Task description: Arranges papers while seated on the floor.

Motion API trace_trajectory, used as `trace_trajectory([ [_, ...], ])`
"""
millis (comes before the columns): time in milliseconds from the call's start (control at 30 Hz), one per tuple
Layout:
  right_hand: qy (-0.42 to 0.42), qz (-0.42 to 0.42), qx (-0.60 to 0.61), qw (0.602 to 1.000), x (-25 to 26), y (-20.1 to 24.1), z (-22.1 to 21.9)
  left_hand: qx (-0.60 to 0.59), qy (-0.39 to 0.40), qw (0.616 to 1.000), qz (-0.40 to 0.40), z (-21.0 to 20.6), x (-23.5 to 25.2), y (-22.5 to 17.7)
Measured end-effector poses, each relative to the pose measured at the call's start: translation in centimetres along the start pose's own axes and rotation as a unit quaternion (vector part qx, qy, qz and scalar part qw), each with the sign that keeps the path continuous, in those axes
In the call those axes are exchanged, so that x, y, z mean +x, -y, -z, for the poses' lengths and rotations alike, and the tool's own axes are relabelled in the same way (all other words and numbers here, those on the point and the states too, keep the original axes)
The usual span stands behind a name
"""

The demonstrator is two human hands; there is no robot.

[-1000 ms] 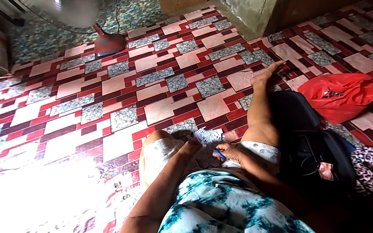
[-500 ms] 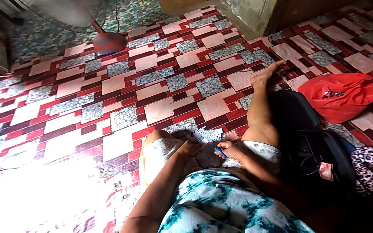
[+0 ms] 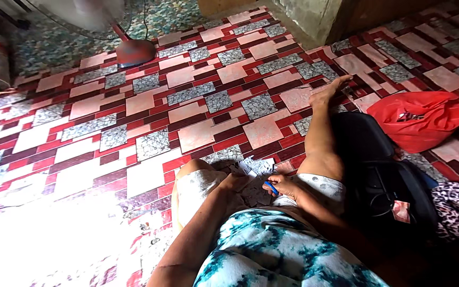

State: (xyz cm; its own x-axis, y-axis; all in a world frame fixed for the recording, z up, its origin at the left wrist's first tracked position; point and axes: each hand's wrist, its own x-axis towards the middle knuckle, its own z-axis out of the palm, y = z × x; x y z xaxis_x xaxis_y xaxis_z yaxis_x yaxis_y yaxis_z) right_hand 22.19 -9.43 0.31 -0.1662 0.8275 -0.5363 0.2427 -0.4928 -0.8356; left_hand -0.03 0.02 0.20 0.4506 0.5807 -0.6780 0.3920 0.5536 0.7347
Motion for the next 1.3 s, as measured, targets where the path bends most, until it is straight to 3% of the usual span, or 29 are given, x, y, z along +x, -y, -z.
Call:
trace_trajectory([
  [267,-0.013,0.040,0.016,0.999,-0.18,-0.28,-0.10,-0.001,-0.001,1.000,0.002,0.01,-0.03,-0.07],
  [533,0.004,0.001,-0.002,1.000,-0.09,0.16,0.20,0.010,-0.002,1.000,-0.007,0.03,-0.12,-0.22],
  [1300,-0.009,0.031,0.020,0.999,-0.24,-0.21,-0.06,0.000,0.004,1.000,-0.005,-0.03,0.00,-0.08],
])
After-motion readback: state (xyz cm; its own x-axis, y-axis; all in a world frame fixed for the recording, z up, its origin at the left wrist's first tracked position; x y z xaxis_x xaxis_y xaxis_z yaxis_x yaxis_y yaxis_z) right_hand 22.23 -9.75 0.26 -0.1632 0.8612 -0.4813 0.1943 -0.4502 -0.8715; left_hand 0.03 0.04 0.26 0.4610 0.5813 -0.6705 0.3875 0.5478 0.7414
